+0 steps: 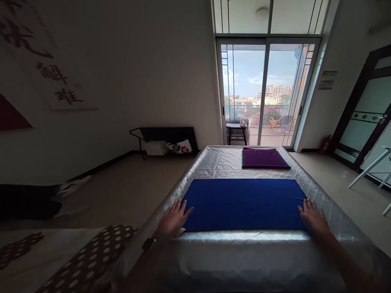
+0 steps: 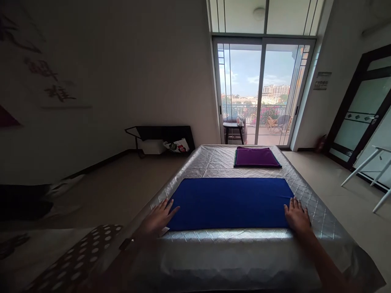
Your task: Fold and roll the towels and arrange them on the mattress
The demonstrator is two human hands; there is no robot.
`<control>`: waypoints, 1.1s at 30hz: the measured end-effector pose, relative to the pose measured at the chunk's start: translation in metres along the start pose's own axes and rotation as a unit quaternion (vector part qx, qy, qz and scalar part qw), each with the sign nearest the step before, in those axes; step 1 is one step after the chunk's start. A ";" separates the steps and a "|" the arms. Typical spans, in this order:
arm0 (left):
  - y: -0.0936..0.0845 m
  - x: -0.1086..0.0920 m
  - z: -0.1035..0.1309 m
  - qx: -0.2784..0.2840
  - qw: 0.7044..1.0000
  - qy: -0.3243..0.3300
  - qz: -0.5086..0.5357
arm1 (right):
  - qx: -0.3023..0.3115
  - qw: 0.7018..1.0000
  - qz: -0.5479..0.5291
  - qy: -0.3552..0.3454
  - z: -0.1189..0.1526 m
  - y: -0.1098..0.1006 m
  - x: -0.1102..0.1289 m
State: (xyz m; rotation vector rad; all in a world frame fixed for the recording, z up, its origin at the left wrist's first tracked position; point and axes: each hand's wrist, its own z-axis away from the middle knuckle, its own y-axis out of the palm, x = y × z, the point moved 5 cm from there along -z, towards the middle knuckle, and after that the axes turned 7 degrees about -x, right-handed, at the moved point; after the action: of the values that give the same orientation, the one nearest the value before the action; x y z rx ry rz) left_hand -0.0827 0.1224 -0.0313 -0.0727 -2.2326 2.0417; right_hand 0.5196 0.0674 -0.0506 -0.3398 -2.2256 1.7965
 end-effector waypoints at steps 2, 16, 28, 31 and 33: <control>-0.012 -0.019 -0.024 -0.028 0.999 -0.022 0.034 | -0.001 1.000 -0.001 -0.028 -0.006 -0.004 0.033; 0.005 -0.024 -0.123 -0.045 0.995 -0.061 0.059 | 0.089 0.980 -0.085 -0.155 -0.072 -0.005 0.175; -0.005 -0.029 -0.128 -0.074 0.995 -0.062 -0.020 | 0.044 0.998 -0.039 0.017 -0.124 0.014 0.008; -0.038 -0.117 -0.116 -0.120 0.991 0.063 0.012 | 0.047 0.997 -0.053 0.016 -0.122 0.013 0.014; -0.054 -0.203 -0.096 -0.115 0.975 0.169 0.082 | 0.050 0.997 -0.063 0.017 -0.122 0.009 0.015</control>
State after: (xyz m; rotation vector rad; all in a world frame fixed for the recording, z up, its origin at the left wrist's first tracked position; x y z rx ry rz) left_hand 0.1323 0.1894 0.0198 -0.5956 -2.2883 1.6709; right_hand 0.5479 0.1857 -0.0341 -0.2048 -2.0752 1.8144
